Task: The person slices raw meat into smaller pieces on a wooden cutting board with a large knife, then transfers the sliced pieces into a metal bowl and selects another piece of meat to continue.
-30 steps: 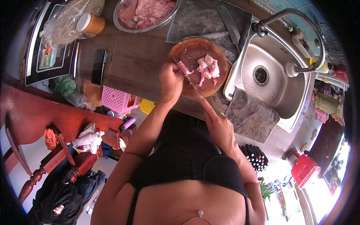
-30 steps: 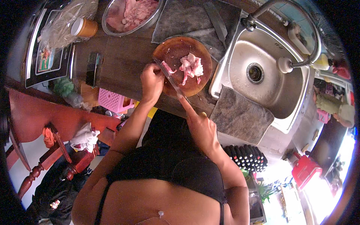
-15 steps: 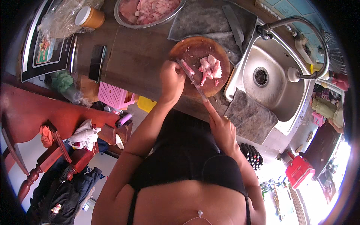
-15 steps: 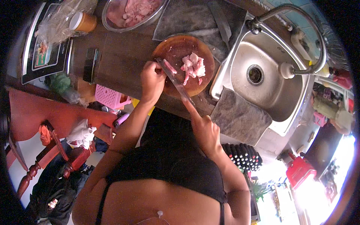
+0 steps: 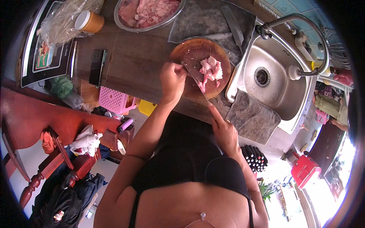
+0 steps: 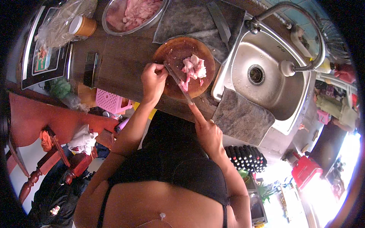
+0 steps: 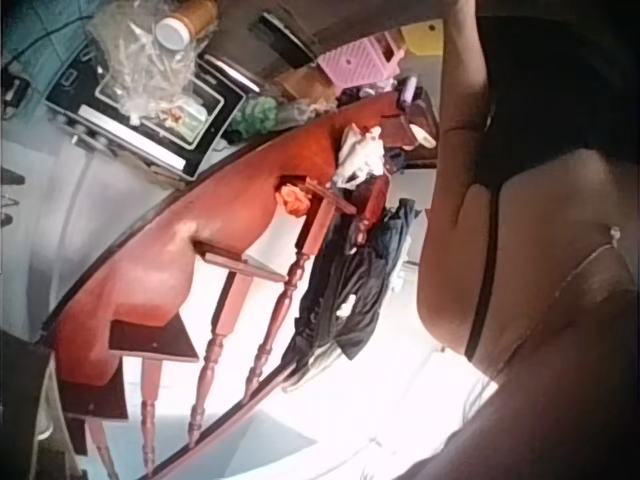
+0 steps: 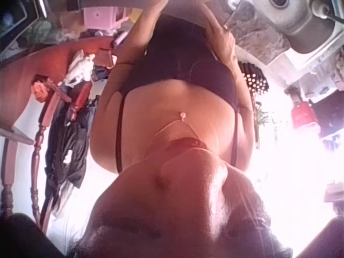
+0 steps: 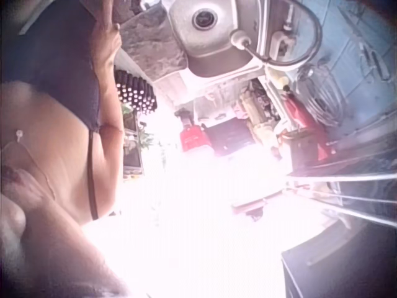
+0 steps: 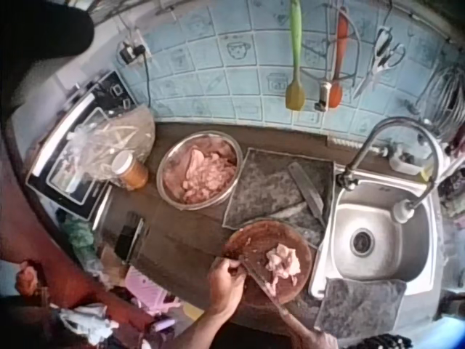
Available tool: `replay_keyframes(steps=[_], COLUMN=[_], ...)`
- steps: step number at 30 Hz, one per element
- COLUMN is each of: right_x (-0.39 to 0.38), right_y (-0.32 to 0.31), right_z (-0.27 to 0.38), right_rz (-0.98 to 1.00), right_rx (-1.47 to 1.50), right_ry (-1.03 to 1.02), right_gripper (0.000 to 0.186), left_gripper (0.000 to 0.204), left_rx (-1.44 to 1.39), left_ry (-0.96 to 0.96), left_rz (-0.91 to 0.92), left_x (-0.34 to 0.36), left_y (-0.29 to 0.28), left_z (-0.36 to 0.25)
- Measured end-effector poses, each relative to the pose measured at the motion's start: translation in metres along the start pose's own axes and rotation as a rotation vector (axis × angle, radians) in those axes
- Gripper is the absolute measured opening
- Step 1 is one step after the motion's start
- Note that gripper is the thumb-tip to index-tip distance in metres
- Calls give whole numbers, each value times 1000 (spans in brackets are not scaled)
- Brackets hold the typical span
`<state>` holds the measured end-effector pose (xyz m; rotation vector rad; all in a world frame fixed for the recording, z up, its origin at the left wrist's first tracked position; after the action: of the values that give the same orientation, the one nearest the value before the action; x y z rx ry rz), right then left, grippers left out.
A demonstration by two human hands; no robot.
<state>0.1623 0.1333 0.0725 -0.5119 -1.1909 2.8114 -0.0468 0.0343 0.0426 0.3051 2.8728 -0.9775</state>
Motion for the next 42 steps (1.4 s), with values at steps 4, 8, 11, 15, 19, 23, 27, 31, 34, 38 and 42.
replay_keyframes(steps=[4, 8, 11, 15, 19, 23, 27, 31, 34, 38, 42], right_x=[-1, 1, 1, 0, -1, -1, 22, 70, 82, 33, 27], right_y=[-17, -28, -20, -1, -7, -6, -5, -3, -4, 2, 5], right_z=[-3, -2, 14, 17, 17, 17, 25, 39, 40, 22, 23], right_rz=[-178, -287, -201, -119, -93, -79, -46, -167, -146, -55, -46], right_rx=[235, 321, 205, 55, 54, 49, -49, -97, -102, -98, -65], right_ry=[-112, 10, -80, -89, -76, -85, -69, -190, -152, -99, -70], right_gripper=[58, 57, 56, 57, 58, 58, 62, 67, 69, 67, 65], left_gripper=[11, 12, 13, 14, 12, 21, 19, 11, 12, 12, 12], left_rx=[-77, -203, -306, -251, -79, 46, 98, -37, -19, 74, 20], left_ry=[-41, -41, -22, -146, -183, -128, -113, -129, -111, -139, -78], left_rz=[63, 108, 59, 99, 56, 38, 102, 131, 122, 125, 140], left_x=[-1, -4, -8, -3, -2, 3, 5, 3, 7, 5, 5], left_y=[-2, 1, 2, 6, 0, -2, 0, -4, 2, -2, 1], left_z=[-1, 6, 6, 12, -1, 0, -5, -17, -9, -2, 2])
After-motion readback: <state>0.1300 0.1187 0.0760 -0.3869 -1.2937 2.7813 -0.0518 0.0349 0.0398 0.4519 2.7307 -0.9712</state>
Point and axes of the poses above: each hand's wrist, its own x-axis towards the middle knuckle, its own y-axis out of the palm, z = x × y, the point moved 6 cm from there along x, towards the middle knuckle, and after that the axes turned 14 degrees about -y, right-handed, at the moved point
